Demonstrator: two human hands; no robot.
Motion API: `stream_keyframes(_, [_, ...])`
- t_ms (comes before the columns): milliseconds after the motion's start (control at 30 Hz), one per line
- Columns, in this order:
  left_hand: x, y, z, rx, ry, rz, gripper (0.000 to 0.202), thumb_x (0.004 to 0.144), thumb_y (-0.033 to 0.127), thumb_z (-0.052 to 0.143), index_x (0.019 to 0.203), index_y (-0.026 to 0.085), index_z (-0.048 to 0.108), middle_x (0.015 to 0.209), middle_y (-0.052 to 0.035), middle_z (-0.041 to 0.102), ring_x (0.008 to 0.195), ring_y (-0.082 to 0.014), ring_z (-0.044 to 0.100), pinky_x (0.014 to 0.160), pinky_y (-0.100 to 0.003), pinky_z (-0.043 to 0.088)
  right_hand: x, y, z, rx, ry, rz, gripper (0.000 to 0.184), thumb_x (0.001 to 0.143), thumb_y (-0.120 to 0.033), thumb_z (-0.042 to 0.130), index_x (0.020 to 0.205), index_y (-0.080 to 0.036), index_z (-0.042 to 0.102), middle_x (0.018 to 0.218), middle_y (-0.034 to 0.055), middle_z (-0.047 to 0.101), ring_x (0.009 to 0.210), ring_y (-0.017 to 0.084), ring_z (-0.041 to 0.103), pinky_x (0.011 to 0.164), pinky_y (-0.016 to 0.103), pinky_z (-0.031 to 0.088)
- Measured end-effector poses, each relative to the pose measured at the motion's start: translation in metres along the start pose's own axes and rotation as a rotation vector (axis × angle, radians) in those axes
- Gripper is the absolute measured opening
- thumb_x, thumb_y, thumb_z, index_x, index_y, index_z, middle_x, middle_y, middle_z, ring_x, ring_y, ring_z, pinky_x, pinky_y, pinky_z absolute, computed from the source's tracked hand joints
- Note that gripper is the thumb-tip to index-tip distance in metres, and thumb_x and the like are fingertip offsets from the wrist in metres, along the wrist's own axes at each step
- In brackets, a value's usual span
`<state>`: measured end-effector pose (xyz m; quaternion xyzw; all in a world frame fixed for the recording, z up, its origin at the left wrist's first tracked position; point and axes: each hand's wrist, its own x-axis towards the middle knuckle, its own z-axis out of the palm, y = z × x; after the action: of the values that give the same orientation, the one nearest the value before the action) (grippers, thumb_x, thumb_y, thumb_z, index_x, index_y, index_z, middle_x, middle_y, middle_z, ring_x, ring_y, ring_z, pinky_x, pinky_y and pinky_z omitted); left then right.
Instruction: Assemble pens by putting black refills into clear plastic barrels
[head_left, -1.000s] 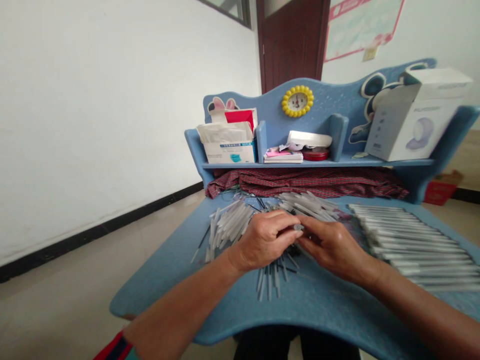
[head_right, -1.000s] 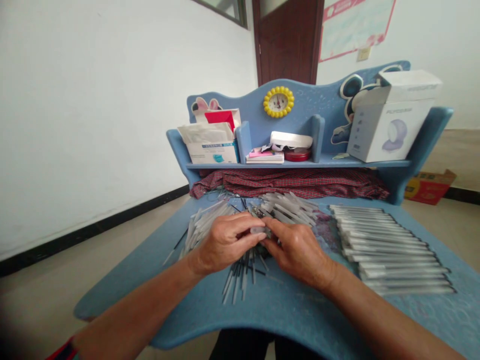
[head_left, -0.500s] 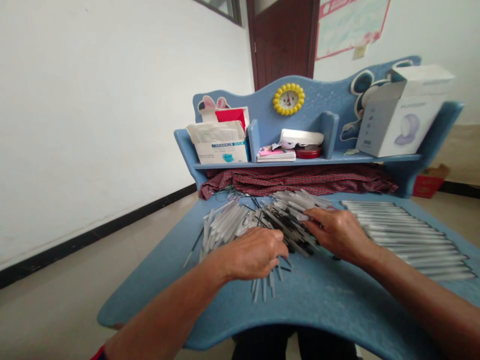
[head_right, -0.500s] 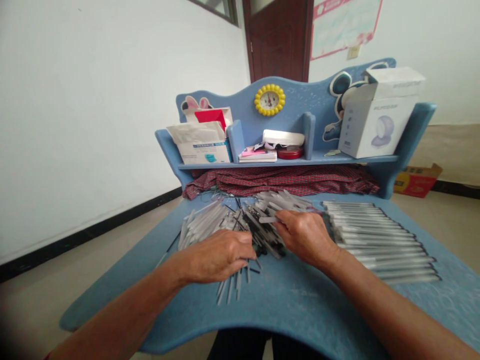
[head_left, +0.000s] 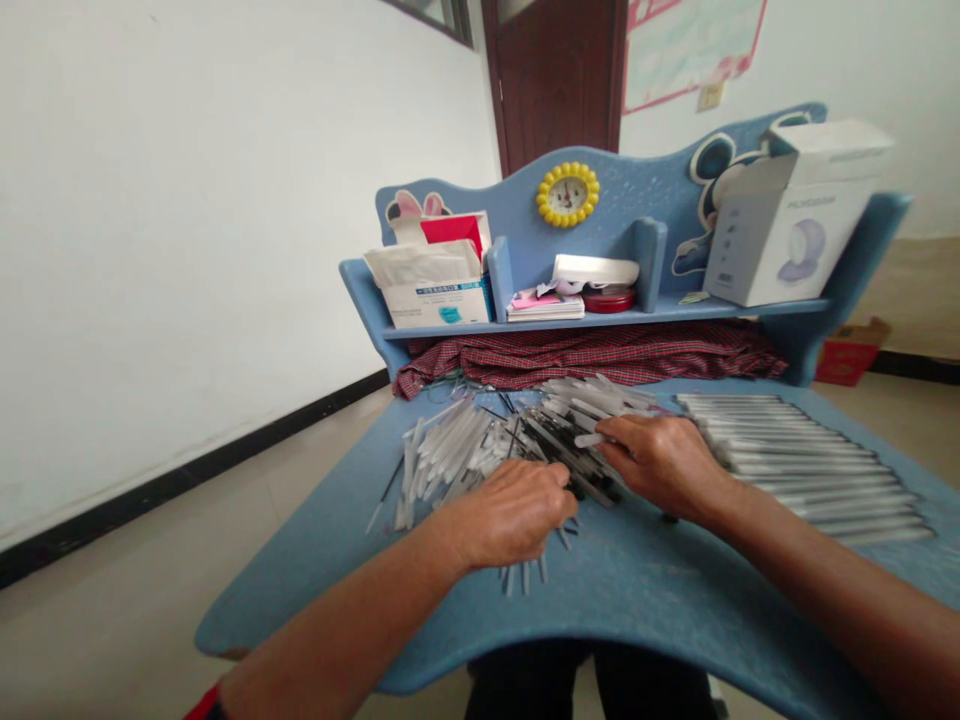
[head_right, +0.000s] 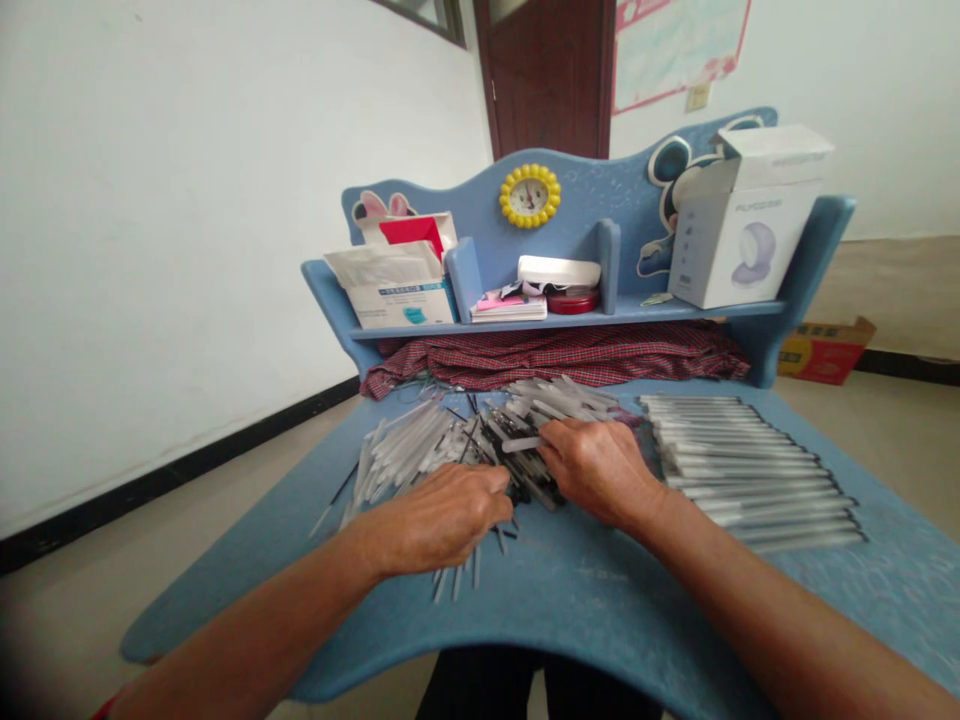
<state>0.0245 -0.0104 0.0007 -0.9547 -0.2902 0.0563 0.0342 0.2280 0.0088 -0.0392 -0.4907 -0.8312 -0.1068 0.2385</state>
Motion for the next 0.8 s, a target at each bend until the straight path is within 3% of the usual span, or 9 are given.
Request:
stream_keyframes(167, [0.002,-0.008,0.002,0.031,0.040,0.037,0.015,0.083,0.009,0.048,0.078,0.017,0.060,0.078,-0.0037,0.055,0.062,-0.0161,0.052,0.052,-0.027,0.037,0.000,0.002,0.000,-0.032,0.024,0.036,0.020,0.088,-0.026,0.048,0.089,-0.021,0.067,0.085,0.0044,0.073,0.071,0.018,0.066,0.058,0.025,0.040])
stream_keyframes(300, [0.000,-0.018,-0.002,-0.117,0.294,0.073,0.015,0.086,0.011,0.046,0.085,0.016,0.060,0.085,-0.0055,0.058,0.077,-0.0163,0.056,0.067,-0.027,0.044,0.001,0.005,-0.003,-0.067,0.002,0.074,0.022,0.089,-0.029,0.046,0.082,-0.020,0.066,0.078,0.0042,0.072,0.069,0.019,0.066,0.055,0.025,0.036])
stream_keyframes(367, [-0.001,-0.020,-0.005,-0.274,0.508,0.038,0.014,0.086,0.012,0.047,0.083,0.016,0.060,0.083,-0.0050,0.059,0.078,-0.0152,0.056,0.071,-0.027,0.045,0.002,0.007,-0.005,-0.080,-0.022,0.090,0.025,0.090,-0.030,0.046,0.077,-0.020,0.064,0.074,0.0043,0.071,0.067,0.018,0.065,0.054,0.025,0.034])
stream_keyframes(467, [-0.001,-0.018,-0.009,-0.675,0.796,-0.131,0.005,0.082,0.015,0.056,0.078,0.015,0.059,0.076,-0.0024,0.060,0.068,-0.0124,0.058,0.062,-0.024,0.046,0.002,0.007,-0.007,-0.098,-0.056,0.090,0.028,0.090,-0.033,0.045,0.073,-0.020,0.063,0.070,0.0046,0.069,0.064,0.018,0.064,0.053,0.026,0.030])
stream_keyframes(600, [0.001,-0.015,-0.012,-1.218,0.941,-0.271,0.010,0.075,0.017,0.065,0.082,0.015,0.058,0.072,-0.0005,0.063,0.057,-0.0104,0.060,0.046,-0.018,0.043,0.001,0.002,-0.010,-0.084,-0.108,0.039,0.029,0.089,-0.032,0.046,0.070,-0.020,0.063,0.064,0.0039,0.068,0.058,0.017,0.061,0.052,0.026,0.025])
stream_keyframes(800, [0.003,-0.015,-0.015,-1.398,1.137,-0.252,0.026,0.069,0.013,0.070,0.094,0.013,0.062,0.075,-0.0011,0.066,0.055,-0.0098,0.062,0.043,-0.015,0.044,-0.001,-0.004,-0.012,-0.031,-0.129,-0.068,0.026,0.088,-0.029,0.049,0.068,-0.018,0.061,0.062,0.0033,0.067,0.053,0.015,0.058,0.053,0.028,0.022])
